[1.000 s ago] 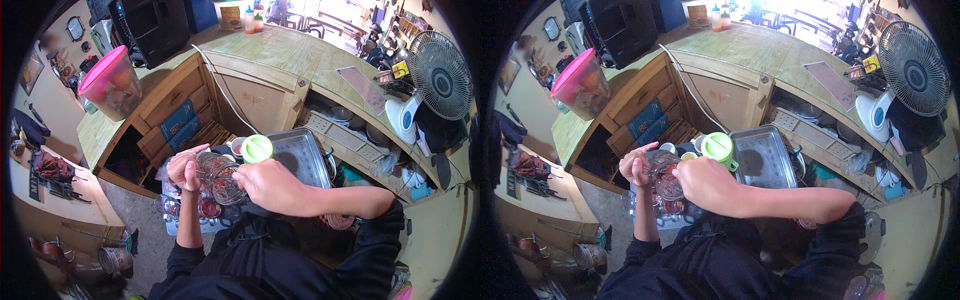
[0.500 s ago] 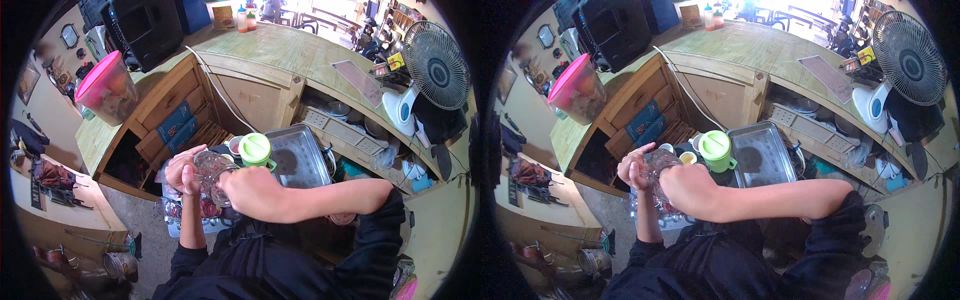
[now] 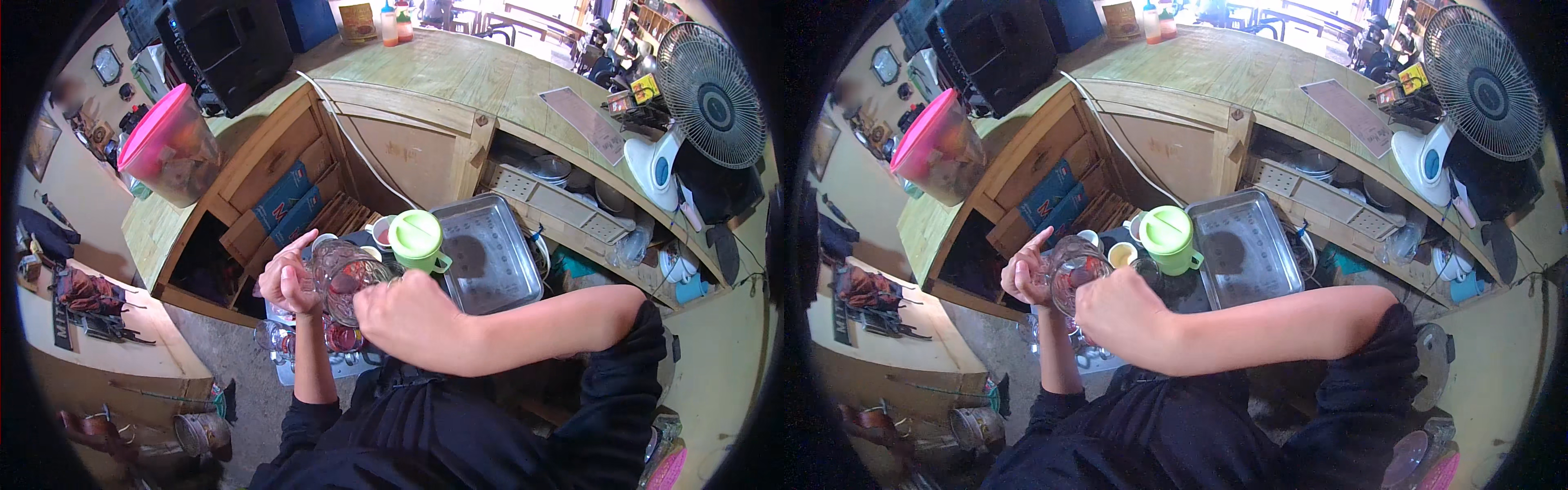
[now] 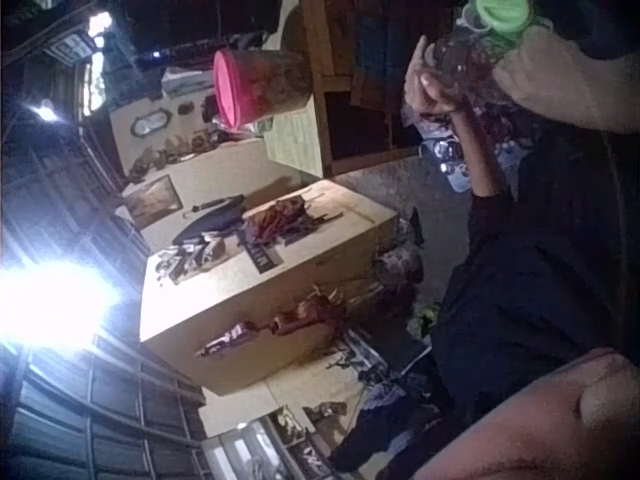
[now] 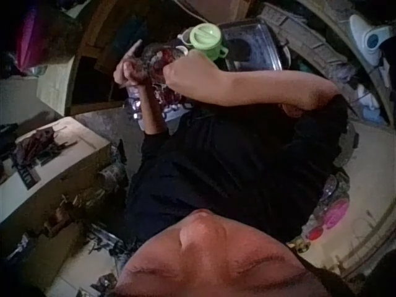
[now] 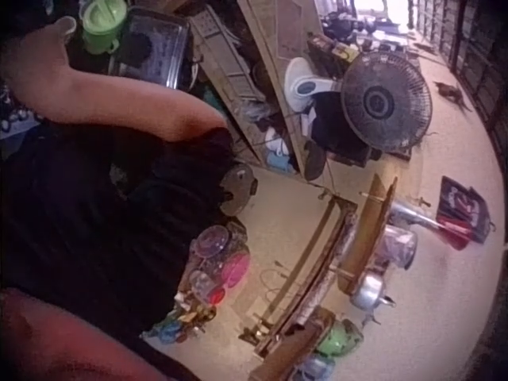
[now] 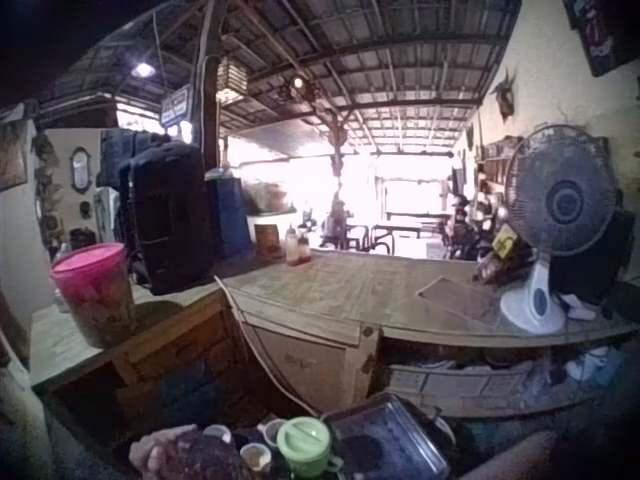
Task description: Preparing several glasses of red-colored drinks by adding syrup or juice and stirring.
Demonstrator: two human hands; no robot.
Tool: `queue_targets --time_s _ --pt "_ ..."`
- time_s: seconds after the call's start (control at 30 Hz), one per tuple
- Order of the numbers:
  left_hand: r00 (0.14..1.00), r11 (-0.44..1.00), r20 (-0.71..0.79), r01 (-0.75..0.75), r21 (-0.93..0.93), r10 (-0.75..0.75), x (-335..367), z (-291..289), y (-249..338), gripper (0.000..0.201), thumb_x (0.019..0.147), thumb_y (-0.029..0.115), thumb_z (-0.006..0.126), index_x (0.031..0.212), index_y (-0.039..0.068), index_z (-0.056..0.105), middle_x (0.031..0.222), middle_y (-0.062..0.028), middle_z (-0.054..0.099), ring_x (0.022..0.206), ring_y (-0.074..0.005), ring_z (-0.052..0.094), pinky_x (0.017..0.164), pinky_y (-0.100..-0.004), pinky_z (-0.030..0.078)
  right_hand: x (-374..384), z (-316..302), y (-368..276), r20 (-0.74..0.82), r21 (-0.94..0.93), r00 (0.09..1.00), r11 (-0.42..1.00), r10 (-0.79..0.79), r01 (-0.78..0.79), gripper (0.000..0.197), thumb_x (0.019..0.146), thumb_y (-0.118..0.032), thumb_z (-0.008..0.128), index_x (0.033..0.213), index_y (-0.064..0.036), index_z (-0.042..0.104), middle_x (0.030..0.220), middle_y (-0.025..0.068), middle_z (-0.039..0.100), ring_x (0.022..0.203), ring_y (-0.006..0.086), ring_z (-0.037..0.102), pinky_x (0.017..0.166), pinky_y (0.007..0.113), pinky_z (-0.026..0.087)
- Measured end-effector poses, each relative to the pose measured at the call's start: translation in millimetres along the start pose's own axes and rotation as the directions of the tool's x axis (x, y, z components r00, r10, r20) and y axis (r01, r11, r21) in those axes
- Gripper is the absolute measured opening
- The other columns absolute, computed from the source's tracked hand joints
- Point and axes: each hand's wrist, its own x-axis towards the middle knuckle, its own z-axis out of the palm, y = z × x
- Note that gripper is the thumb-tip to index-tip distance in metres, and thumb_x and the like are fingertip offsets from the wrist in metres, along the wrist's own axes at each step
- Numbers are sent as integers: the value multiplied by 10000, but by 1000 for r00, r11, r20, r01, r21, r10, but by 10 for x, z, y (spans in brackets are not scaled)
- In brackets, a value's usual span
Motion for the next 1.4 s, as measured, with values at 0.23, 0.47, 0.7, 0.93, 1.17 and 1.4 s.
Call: queue_targets --time_s 0.23,0.47,0.7,0.93,1.17,1.4 --pt "998 997 -42 -36 64 39 -35 -52 22 285 699 112 395 437 3 373 400 -47 335 357 -111 339 648 -533 527 147 214 129 261 826 930 440 257 -353 210 849 -88 414 736 53 521 641 196 577 622 345 580 587 376 465" --pt "989 1000 -149 19 -1 -19 -60 -185 -22 312 769 109 344 472 18 364 442 -20 263 390 -102 291 693 -549 516 54 -170 122 231 566 931 740 283 -365 161 822 -116 484 738 16 521 636 147 589 529 275 591 503 368 475" --pt "955 961 -111 276 -19 -276 -85 -198 -101 355 810 135 390 482 7 350 438 -20 255 411 -85 332 636 -494 546 94 -242 87 -60 99 993 991 99 -93 76 671 -87 555 684 -16 532 576 59 553 492 161 575 410 270 424" --pt "674 670 16 731 132 -739 66 -157 -81 250 804 151 550 576 64 501 507 77 398 428 -11 286 406 -219 140 274 -223 329 53 48 969 970 -241 238 77 632 -131 573 642 -57 589 629 62 557 604 157 569 578 287 409" --pt "408 411 155 912 -12 -900 127 -88 -145 286 820 172 547 542 122 496 487 101 371 410 -3 257 389 -218 150 538 138 549 -18 357 920 857 -391 372 91 654 -84 555 680 2 567 700 117 591 675 263 614 636 346 496" --pt "301 302 30 951 72 -953 225 -59 -112 270 810 172 549 548 145 492 481 111 348 389 -5 231 382 -218 136 574 167 564 -8 254 915 884 -404 392 68 667 -67 553 684 -3 569 702 129 606 668 269 621 602 345 501"
